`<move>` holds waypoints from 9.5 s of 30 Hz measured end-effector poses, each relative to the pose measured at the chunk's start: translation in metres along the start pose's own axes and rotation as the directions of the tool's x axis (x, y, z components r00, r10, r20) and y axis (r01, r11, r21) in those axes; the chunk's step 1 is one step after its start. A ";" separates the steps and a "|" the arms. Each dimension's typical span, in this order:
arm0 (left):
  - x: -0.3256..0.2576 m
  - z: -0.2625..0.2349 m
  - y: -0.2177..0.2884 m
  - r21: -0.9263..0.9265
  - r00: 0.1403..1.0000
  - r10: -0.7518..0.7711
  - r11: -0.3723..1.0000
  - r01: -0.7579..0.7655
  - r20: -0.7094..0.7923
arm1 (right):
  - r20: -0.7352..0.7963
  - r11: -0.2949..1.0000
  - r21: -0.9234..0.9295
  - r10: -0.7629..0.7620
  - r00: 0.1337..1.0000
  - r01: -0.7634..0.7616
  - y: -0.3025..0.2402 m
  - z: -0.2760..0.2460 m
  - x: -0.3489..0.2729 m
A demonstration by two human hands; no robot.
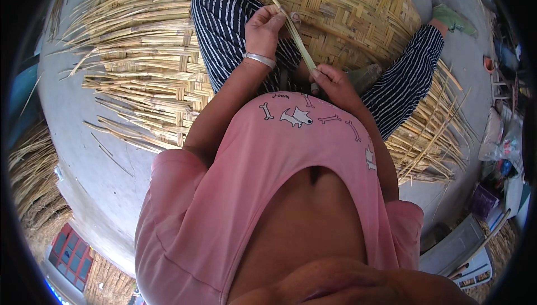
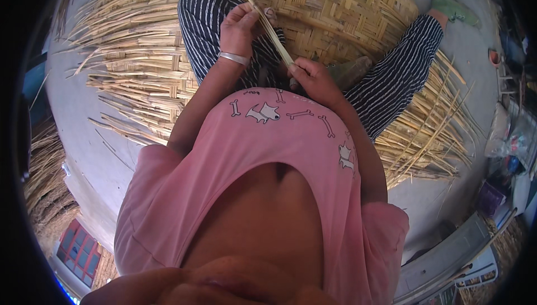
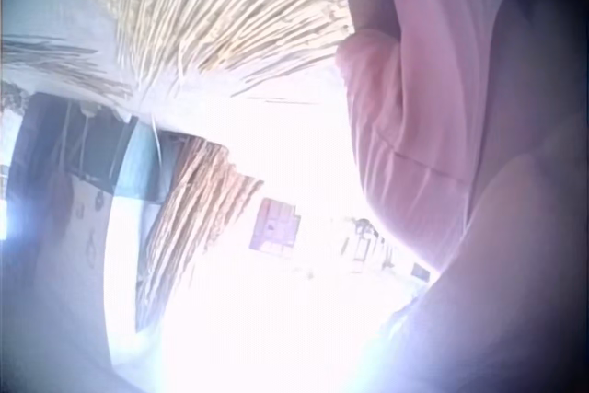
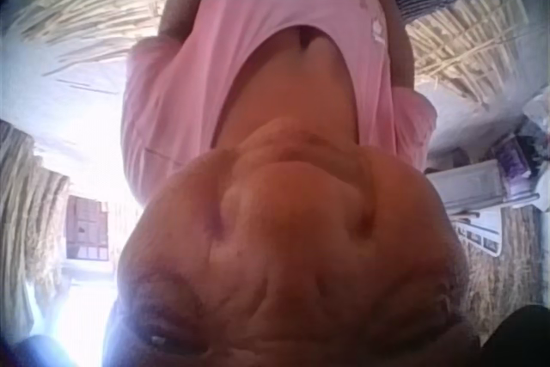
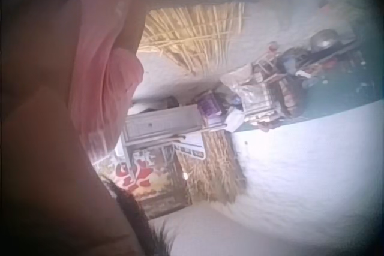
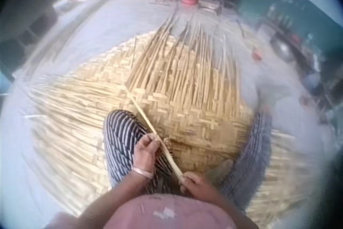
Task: The person sits on the floor and weaves thin dried palm strips into a large flat basket base. They interlace the strips by hand, periodically adjusting the weave and adding new strips to continue the pattern.
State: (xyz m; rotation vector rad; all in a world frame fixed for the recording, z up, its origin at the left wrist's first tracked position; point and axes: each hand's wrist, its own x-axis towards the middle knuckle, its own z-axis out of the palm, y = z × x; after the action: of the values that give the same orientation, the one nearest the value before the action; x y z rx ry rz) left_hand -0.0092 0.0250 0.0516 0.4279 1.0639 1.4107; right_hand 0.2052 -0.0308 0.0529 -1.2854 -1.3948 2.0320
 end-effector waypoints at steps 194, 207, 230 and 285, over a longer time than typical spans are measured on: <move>-0.019 0.001 -0.023 0.193 0.987 0.073 0.976 -0.101 0.146 | -0.178 0.761 -0.603 -0.422 0.889 0.240 -0.062 0.000 0.048; -0.020 0.008 -0.016 0.115 0.974 -0.170 0.981 0.153 0.150 | -0.299 0.730 -0.662 -0.466 0.832 0.171 -0.042 0.008 0.047; -0.006 -0.007 -0.008 0.121 0.995 -0.097 0.988 0.092 0.034 | -0.240 0.831 -0.547 -0.275 0.931 0.105 -0.035 0.009 0.013; 0.025 -0.031 0.000 0.017 0.988 0.154 0.988 -0.155 0.008 | -0.074 0.957 -0.287 0.009 0.997 -0.030 -0.041 0.005 -0.016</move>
State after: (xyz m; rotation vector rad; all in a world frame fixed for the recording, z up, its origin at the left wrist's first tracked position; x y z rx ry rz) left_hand -0.0381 0.0373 0.0278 0.5370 1.0569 1.5364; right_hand 0.2016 -0.0267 0.0973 -1.4783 -1.6977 1.8221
